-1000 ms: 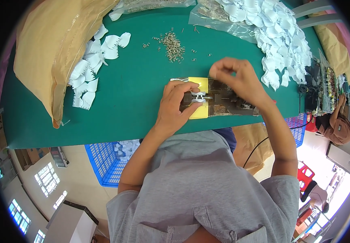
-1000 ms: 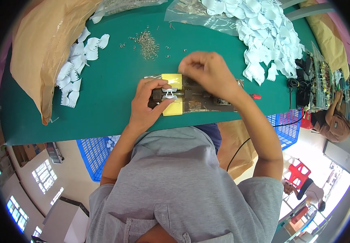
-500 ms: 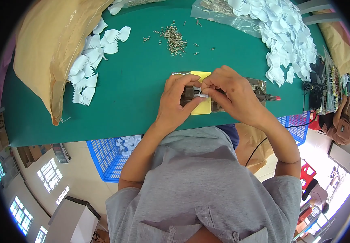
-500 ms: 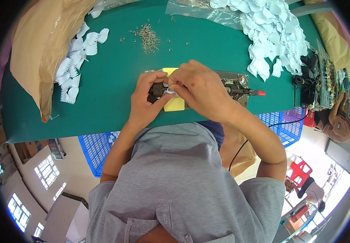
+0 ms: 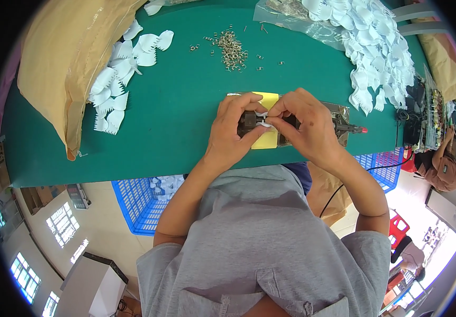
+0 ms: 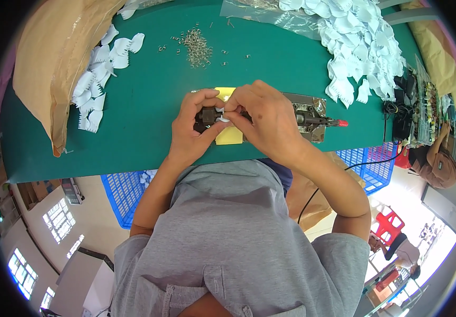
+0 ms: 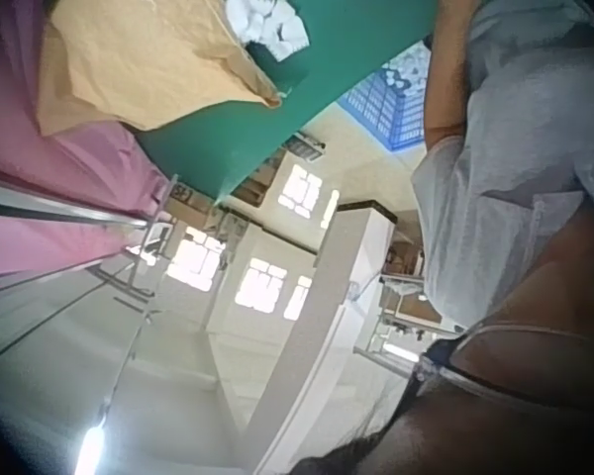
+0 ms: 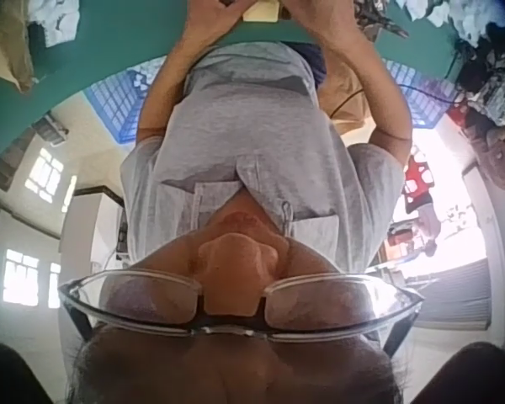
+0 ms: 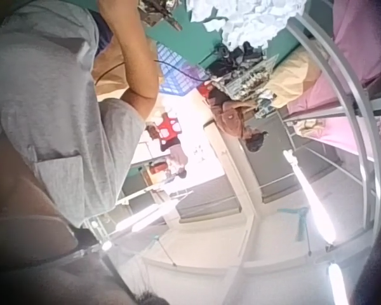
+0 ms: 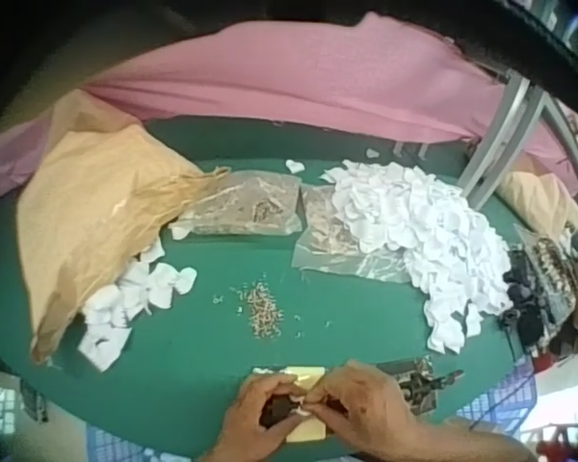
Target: The person assembles small white plastic components with metal fasteners using a manual press.
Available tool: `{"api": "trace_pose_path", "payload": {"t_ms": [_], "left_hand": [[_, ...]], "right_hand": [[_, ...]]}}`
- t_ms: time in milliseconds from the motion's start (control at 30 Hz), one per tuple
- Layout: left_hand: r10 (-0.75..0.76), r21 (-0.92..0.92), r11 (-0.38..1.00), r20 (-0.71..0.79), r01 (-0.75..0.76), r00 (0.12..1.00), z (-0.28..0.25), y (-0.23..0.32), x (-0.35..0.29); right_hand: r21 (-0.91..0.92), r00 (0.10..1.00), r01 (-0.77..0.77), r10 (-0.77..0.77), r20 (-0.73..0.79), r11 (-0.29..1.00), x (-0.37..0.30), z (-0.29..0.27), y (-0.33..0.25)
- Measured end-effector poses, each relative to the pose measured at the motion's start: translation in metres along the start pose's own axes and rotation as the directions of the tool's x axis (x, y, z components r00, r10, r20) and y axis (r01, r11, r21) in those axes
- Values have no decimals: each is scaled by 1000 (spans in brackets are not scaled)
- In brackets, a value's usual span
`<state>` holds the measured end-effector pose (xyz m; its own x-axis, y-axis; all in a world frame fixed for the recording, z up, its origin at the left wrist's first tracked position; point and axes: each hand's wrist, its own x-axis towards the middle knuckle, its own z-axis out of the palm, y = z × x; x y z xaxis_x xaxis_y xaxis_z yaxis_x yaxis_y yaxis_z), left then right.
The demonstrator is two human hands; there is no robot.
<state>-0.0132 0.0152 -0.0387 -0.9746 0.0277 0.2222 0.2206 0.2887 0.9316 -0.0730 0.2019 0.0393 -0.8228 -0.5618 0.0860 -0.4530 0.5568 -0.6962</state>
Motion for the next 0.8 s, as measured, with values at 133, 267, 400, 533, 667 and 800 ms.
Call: {"api": "trace_pose_path", "payload": {"t_ms": [133,267,400,533,667,800], "left_hand": [[-62,-54,997,-21,61,998,1,6,4],[65,-3,998,4,-65,998,0,1,12],[55,-24,998,5,-55,998,0,1,13],[70,-31,997,1,-69,998,0,3,15],[31,-38,999,-1,-31,1000,1,2,15],[33,-46,998,-7,-33,999,1,3,15]], "right_hand": [[32,995,37,-34,-89,999,-5,7,5],[49,992,47,-41,-124,998,-6,8,5],[-28,973,151,-154,-171,988,-12,12,9],[12,964,150,-143,-225,989,-18,10,8],[98,978,69,-48,-202,993,-19,8,7],[109,977,71,-47,-208,992,-18,9,3]]}}
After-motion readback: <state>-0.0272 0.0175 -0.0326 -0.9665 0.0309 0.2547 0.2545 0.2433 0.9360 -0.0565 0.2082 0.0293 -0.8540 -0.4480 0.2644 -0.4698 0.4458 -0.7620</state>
